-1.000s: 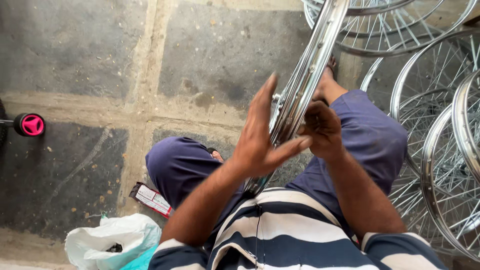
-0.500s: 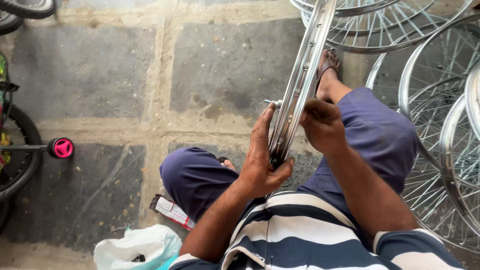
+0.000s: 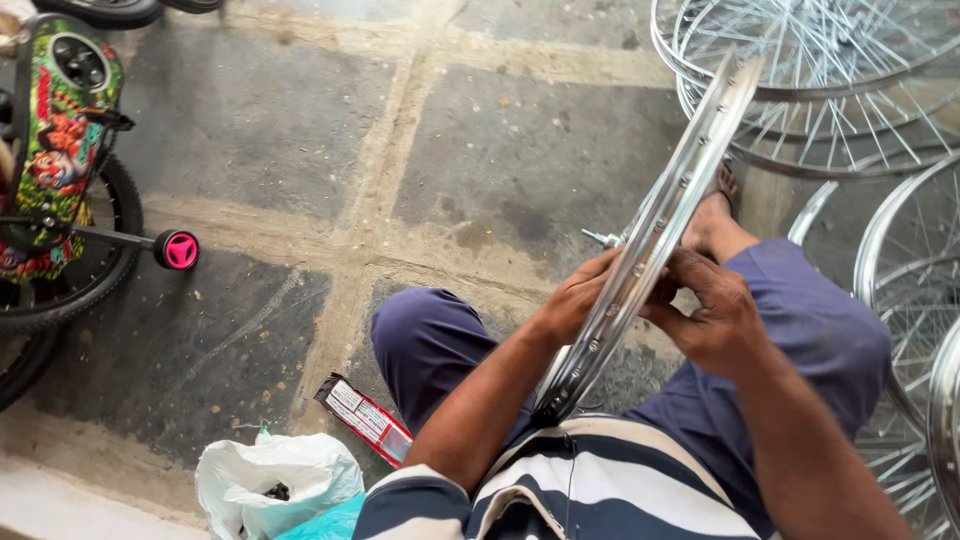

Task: The person sits on the ground and uses a small metal tool to tighten or adjust the spokes on a bicycle wheel. They rotate the wheel periodically to access different sections of the rim.

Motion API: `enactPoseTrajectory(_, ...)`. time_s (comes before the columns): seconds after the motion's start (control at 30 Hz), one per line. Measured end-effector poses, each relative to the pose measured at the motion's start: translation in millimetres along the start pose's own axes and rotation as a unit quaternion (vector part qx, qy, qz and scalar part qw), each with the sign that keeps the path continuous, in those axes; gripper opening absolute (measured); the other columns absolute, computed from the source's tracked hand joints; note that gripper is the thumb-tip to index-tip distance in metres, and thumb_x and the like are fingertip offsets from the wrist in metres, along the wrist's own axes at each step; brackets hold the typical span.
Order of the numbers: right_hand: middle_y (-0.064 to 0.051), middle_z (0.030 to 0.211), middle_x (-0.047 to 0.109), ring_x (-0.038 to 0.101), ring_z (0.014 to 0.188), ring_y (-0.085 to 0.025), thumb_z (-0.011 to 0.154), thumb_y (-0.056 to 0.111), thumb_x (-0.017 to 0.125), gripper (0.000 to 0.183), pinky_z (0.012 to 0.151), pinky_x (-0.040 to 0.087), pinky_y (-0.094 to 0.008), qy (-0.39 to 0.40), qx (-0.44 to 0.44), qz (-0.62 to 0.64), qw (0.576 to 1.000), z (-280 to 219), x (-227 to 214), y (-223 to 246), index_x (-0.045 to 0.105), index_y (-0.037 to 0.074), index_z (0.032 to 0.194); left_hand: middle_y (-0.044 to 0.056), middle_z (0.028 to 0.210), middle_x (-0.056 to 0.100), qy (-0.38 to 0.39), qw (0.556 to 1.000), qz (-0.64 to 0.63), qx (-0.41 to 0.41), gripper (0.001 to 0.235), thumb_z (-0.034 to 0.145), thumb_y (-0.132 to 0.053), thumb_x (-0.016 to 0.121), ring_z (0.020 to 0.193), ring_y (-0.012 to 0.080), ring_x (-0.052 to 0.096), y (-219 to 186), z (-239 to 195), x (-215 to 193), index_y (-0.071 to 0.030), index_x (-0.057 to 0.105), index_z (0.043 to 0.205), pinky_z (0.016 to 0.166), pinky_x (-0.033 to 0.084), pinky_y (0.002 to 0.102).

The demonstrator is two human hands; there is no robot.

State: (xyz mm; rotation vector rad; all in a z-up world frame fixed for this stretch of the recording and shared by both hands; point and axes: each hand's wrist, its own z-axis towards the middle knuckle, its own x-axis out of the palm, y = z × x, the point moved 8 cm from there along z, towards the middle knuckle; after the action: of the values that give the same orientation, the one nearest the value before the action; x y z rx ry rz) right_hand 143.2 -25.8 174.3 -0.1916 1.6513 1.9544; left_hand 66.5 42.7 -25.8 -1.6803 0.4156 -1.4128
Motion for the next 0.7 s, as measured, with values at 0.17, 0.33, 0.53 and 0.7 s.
enactPoseTrajectory(0.17,-0.01,0.097,0.065,0.062,0.081,-0.015,0.079,0.007,0.081,0.039,0.069,0.05,-0.029,-0.111,-0.091,-0.062,0.988,-10.8,-4.3,-21.5,0.063,-0.001,0.112,0.013,0.137,0.061,0.016,0.93,0.315,0.19,0.041,0.114,-0.024,0.052,0.12,0.0177,0.062,-34.1,1.5,9.9,-0.008,0.051,0.152,0.103,0.056,0.034)
enactPoseTrajectory(0.33,-0.003,0.078,0.066,0.061,0.065,-0.011,0.088,0.005,0.083,0.02,0.06,0.048,-0.025,-0.241,-0.049,-0.066,0.967,-18.2,-0.1,-42.6,0.067,0.005,0.101,0.005,0.118,0.066,0.059,0.986,-0.154,0.008,0.04,0.116,-0.015,0.058,0.105,0.0109,0.064,-0.9,-4.5,13.6,-0.002,0.051,0.153,0.091,0.054,0.027)
enactPoseTrajectory(0.53,-0.006,0.085,0.064,0.062,0.073,-0.012,0.072,0.006,0.081,0.043,0.061,0.054,-0.028,-0.001,-0.026,-0.009,1.0,-6.6,-6.3,-15.2,0.069,0.001,0.113,0.005,0.106,0.067,0.046,0.999,0.026,-0.013,0.046,0.121,-0.037,0.043,0.088,0.0091,0.066,-6.4,5.0,14.3,0.001,0.055,0.145,0.074,0.058,0.025)
enactPoseTrajectory(0.7,-0.002,0.083,0.073,0.069,0.069,-0.009,0.076,0.007,0.084,0.034,0.06,0.056,-0.026,-0.158,-0.007,-0.051,0.986,0.6,-5.3,-12.6,0.072,0.002,0.108,0.004,0.101,0.064,0.002,0.997,-0.079,0.003,0.034,0.122,-0.034,0.045,0.081,0.0083,0.063,-5.5,12.9,22.2,-0.009,0.057,0.141,0.067,0.057,0.025)
